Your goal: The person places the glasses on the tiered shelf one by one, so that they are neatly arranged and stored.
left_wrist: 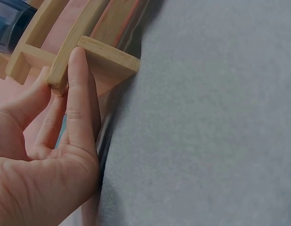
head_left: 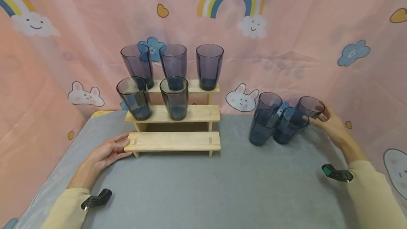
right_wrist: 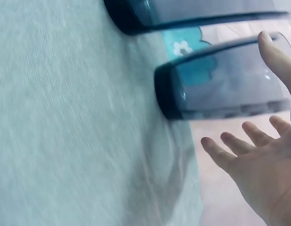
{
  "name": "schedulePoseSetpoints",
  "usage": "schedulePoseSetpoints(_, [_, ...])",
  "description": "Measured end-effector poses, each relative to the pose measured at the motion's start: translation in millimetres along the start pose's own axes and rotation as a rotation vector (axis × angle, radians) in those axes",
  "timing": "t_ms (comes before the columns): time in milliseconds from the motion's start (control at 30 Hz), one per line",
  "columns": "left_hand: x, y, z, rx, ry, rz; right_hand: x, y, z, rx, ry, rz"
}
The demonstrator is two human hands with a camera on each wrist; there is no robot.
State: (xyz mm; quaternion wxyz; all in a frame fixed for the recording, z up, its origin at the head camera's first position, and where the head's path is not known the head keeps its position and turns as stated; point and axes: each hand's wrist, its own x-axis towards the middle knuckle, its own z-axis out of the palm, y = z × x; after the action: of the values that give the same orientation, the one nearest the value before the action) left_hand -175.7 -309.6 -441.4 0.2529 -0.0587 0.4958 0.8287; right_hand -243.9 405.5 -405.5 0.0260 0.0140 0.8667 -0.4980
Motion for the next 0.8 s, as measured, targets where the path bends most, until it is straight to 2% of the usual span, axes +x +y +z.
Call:
schedulePoseSetpoints(167, [1.0, -0.5, 0.1, 0.000, -0.008, 0.000, 1.9, -1, 12, -0.045, 0.108, -0.036])
schedulePoseSetpoints(367, [0.2, 0.8, 1.1, 0.005, -0.003, 0.000, -1.4, -2, 16, -0.002, 0.194, -0.067])
schedulePoseSetpoints(567, [0.5, 1.0, 2.3, 0.034, 0.023, -0.006, -7.7, -10, 14, -0.032, 0.229, -0.045])
schedulePoseSetpoints(700, [1.1, 1.4, 1.8, 0.054, 0.029, -0.011, -9.3, -21, 7, -0.104, 0.238, -0.023])
schedulePoseSetpoints(800, [2.1, 1.0, -0.1, 0.035, 0.030, -0.015, -9.8, -31, 0, -0.143, 0.251, -0.023])
